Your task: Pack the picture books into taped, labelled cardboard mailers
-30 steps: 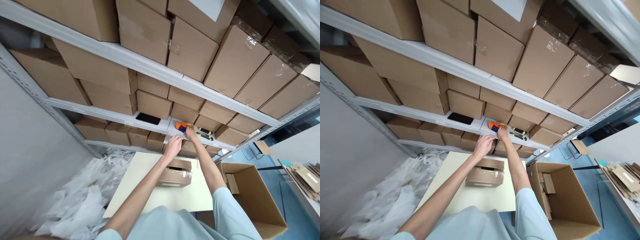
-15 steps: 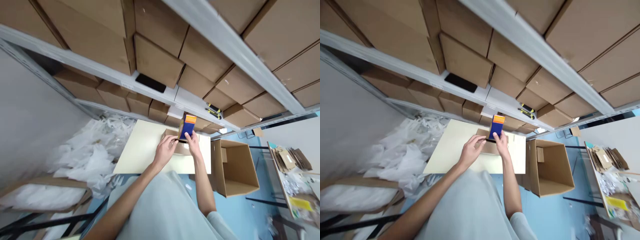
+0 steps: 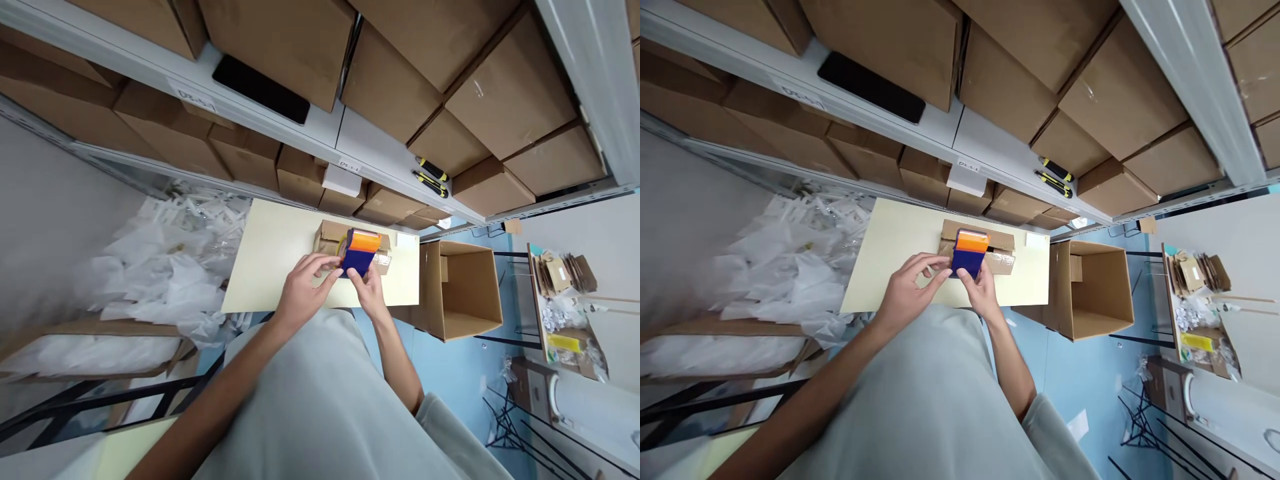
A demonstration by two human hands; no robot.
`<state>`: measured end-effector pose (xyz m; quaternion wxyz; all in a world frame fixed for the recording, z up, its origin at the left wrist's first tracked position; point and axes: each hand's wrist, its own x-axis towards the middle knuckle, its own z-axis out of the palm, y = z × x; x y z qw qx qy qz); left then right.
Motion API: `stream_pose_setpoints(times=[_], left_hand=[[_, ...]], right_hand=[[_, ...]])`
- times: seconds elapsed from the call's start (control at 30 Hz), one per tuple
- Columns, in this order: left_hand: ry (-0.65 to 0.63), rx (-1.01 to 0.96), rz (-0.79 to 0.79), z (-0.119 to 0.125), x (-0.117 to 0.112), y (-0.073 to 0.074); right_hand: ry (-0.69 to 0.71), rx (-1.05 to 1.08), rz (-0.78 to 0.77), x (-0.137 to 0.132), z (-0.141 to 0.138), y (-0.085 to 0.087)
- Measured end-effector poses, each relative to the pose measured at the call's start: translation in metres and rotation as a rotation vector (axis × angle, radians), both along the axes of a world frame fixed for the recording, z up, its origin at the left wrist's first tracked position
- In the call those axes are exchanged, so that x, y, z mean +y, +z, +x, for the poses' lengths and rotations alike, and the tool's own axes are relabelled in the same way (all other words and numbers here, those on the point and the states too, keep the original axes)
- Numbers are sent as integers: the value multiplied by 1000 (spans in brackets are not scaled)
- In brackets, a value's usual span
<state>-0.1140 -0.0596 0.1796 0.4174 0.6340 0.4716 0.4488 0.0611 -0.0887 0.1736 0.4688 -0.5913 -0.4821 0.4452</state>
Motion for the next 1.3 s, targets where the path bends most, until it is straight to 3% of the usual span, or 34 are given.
stream_pose_setpoints(times=[0.13, 0.27, 0.37, 0.5, 0.7, 1.03, 1.3], left_hand=[[28, -37, 4, -22, 18, 29], [-110, 23, 43, -39, 38, 58], [-217, 58, 48, -45, 47, 70], [-319, 71, 20, -48, 52, 77], [-352, 120, 100, -46, 50, 79], [-203, 92, 316, -42, 44, 70], [-42, 112, 649, -43, 14, 93]], right_hand=[[31, -103, 7, -15, 0, 6], [133, -232, 2, -29, 11, 18], [205, -342, 25, -32, 22, 28], [258, -505, 106, -32, 35, 38], [338, -606, 234, -32, 47, 44], [395, -792, 354, -32, 54, 51], [393, -803, 549, -29, 50, 78]])
